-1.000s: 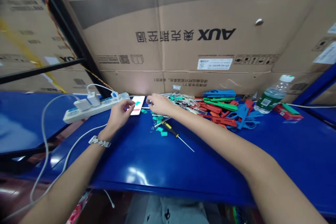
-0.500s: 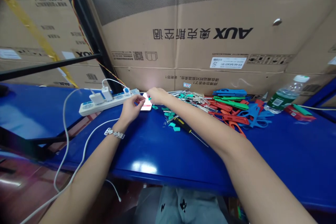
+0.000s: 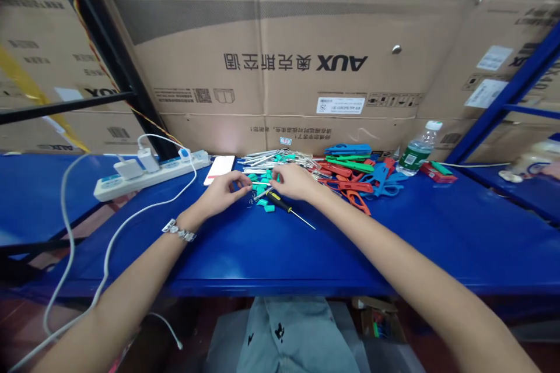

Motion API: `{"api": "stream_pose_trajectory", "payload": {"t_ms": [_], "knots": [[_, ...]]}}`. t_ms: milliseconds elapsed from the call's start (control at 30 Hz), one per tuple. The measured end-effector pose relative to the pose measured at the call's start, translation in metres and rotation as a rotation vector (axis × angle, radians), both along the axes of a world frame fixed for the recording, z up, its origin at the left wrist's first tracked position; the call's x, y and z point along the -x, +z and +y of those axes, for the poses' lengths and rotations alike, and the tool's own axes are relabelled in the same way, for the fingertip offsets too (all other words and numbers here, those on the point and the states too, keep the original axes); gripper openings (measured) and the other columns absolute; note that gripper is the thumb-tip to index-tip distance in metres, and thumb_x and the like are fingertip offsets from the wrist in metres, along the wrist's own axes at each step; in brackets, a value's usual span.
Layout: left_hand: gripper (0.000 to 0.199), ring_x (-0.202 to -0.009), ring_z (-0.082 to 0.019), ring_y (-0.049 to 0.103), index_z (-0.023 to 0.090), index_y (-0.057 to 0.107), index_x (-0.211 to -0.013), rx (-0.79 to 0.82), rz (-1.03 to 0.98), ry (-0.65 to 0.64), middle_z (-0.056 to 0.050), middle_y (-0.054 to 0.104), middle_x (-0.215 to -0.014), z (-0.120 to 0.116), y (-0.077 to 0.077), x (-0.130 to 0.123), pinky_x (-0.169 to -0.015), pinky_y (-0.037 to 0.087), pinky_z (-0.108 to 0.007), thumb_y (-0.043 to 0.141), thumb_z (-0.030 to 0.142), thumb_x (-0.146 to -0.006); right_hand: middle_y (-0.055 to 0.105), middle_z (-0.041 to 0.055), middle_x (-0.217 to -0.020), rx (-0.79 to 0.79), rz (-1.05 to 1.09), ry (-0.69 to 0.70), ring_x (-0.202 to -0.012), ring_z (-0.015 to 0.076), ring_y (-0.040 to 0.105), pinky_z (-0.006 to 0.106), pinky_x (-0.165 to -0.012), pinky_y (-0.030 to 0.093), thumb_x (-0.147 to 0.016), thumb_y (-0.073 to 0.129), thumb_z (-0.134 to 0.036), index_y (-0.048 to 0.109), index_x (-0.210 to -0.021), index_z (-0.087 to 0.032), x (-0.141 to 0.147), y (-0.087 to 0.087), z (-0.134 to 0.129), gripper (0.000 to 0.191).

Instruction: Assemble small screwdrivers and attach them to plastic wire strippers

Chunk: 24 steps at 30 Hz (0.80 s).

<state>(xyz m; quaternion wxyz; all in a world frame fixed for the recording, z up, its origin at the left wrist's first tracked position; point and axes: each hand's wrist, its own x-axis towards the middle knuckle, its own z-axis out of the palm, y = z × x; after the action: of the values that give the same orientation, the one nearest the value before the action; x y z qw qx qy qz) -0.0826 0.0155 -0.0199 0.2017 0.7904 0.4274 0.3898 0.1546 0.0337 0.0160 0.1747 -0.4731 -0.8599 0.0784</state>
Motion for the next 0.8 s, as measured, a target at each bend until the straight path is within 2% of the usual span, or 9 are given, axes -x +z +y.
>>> {"api": "stream_pose_trajectory", "payload": {"t_ms": [100,200,333,567,700,800], "knots": [[0.014,-0.080,-0.020,0.064,0.022,0.070,-0.086,-0.005,0.047,-0.083,-0.004,0.070,-0.086,-0.006,-0.002,-0.010,-0.078,0.053,-0.034,0.072,0.036,-0.084,0.072,0.0037,-0.076,0.066,0.029,-0.071,-0.067,0.0181,0.061,0.030,-0.060,0.035,-0.089,0.071,-0.043,0.072,-0.082,-0.021,-0.024,-0.016,-0.030,0.023],[0.015,-0.082,-0.020,0.063,0.023,0.072,-0.089,-0.030,0.132,-0.138,-0.004,0.068,-0.087,-0.010,-0.007,-0.018,-0.079,0.053,-0.035,0.074,0.036,-0.082,0.072,0.0023,-0.077,0.112,0.014,-0.083,-0.068,0.0176,0.061,0.029,-0.059,0.033,-0.086,0.074,-0.045,0.071,-0.083,-0.022,-0.032,-0.023,-0.044,0.023],[0.013,-0.085,-0.021,0.063,0.023,0.071,-0.095,-0.050,0.225,-0.131,-0.005,0.067,-0.093,-0.010,-0.012,-0.019,-0.079,0.054,-0.036,0.067,0.031,-0.085,0.073,0.0021,-0.080,0.149,0.013,-0.065,-0.070,0.0166,0.062,0.028,-0.060,0.034,-0.087,0.074,-0.035,0.070,-0.081,-0.022,-0.034,-0.020,-0.046,0.015],[0.013,-0.091,-0.025,0.063,0.023,0.067,-0.095,-0.139,0.306,-0.052,-0.007,0.066,-0.095,-0.006,-0.013,-0.015,-0.084,0.053,-0.041,0.060,0.026,-0.085,0.073,0.0003,-0.078,0.195,0.086,-0.055,-0.067,0.0146,0.060,0.027,-0.061,0.036,-0.083,0.076,-0.029,0.072,-0.084,-0.021,-0.045,-0.021,-0.048,0.009],[0.007,-0.085,-0.025,0.063,0.022,0.066,-0.087,-0.160,0.345,-0.008,-0.008,0.066,-0.090,0.003,-0.012,-0.015,-0.080,0.052,-0.039,0.060,0.025,-0.085,0.071,-0.0005,-0.078,0.210,0.107,-0.072,-0.067,0.0140,0.059,0.026,-0.061,0.036,-0.082,0.078,-0.027,0.072,-0.086,-0.020,-0.043,-0.023,-0.048,0.009],[0.005,-0.080,-0.024,0.063,0.022,0.067,-0.080,-0.155,0.426,0.010,-0.007,0.066,-0.082,0.010,-0.006,-0.018,-0.078,0.051,-0.036,0.063,0.021,-0.082,0.070,-0.0007,-0.078,0.239,0.122,-0.061,-0.068,0.0134,0.059,0.026,-0.062,0.036,-0.083,0.077,-0.025,0.072,-0.089,-0.020,-0.042,-0.023,-0.048,0.010]]}}
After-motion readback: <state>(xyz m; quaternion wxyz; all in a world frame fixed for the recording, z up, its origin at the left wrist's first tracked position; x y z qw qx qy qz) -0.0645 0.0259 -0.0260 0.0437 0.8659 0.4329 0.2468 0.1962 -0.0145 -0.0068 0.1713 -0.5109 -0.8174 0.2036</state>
